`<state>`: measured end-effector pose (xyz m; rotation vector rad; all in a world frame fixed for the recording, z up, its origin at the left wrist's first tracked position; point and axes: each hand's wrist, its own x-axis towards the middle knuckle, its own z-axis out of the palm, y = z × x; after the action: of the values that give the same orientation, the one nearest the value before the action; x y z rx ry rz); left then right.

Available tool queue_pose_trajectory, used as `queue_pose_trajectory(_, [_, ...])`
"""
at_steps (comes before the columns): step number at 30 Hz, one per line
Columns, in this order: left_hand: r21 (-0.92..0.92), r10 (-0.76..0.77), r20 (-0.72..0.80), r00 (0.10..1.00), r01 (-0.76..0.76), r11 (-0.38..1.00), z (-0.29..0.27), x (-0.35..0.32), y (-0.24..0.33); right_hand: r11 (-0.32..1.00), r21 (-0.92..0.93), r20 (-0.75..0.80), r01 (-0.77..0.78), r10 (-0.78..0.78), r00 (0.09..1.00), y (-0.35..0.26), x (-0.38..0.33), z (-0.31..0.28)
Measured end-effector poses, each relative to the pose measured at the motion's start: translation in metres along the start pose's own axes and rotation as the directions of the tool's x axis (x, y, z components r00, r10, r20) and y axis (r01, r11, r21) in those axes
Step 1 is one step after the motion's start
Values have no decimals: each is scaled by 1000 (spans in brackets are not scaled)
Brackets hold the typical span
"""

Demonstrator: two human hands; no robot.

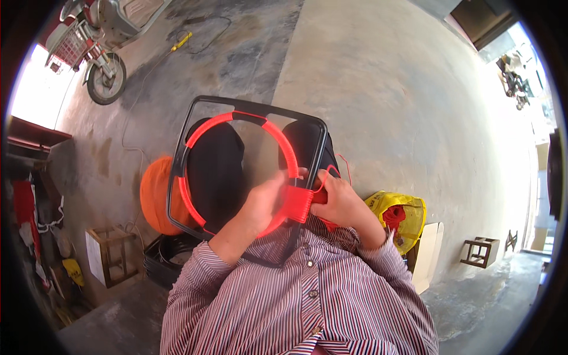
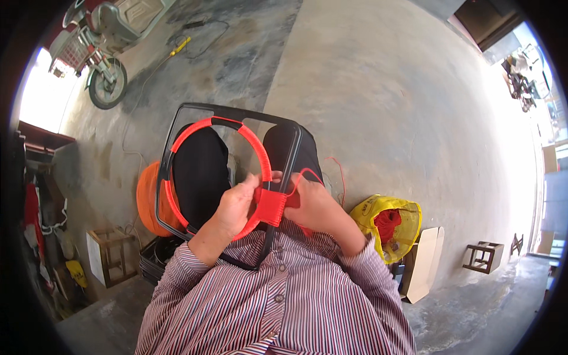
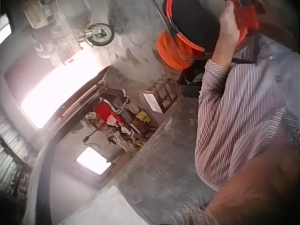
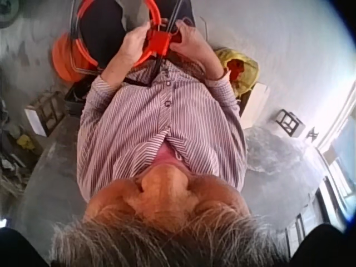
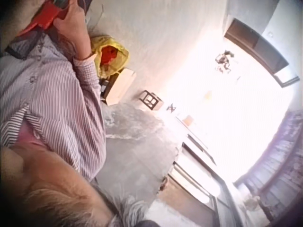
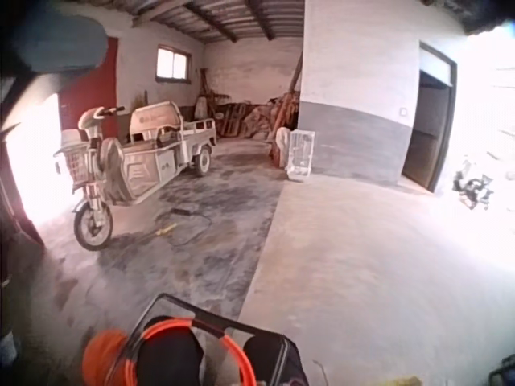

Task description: Winding a red plastic cord or ribbon around a black rectangular frame as part of furniture manufacturing.

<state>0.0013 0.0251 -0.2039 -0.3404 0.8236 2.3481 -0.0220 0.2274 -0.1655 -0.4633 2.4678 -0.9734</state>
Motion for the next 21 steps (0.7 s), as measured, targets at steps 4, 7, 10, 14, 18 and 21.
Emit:
queue_pose_trajectory(4, [38, 49, -174, 984, -43, 998, -14, 3, -7, 968, 48, -63, 247, -244, 968, 25, 16, -2])
queue_pose_trajectory(7, [102, 244, -375, 894, -222, 970, -16, 1, -8, 872, 459, -477, 172, 79, 875, 21, 25, -5])
queue_pose_trajectory(10, [304, 487, -364, 794, -393, 868, -15, -4, -11, 897, -249, -569, 364, -440, 695, -6, 28, 1])
queue_pose_trajectory(14, [652, 791, 264, 553, -706, 276, -6, -5, -18, 794, -274, -229, 543, -602, 765, -25, 37, 24])
queue_pose_trajectory(18, [484, 749, 76, 659, -681, 550, -4, -1, -16, 765, 519, -374, 381, -198, 906, 1, 35, 11])
queue_pose_trajectory(21, [498, 718, -12, 696, -618, 608, -10, 0, -18, 828, 477, -511, 294, -10, 860, 29, 3, -34])
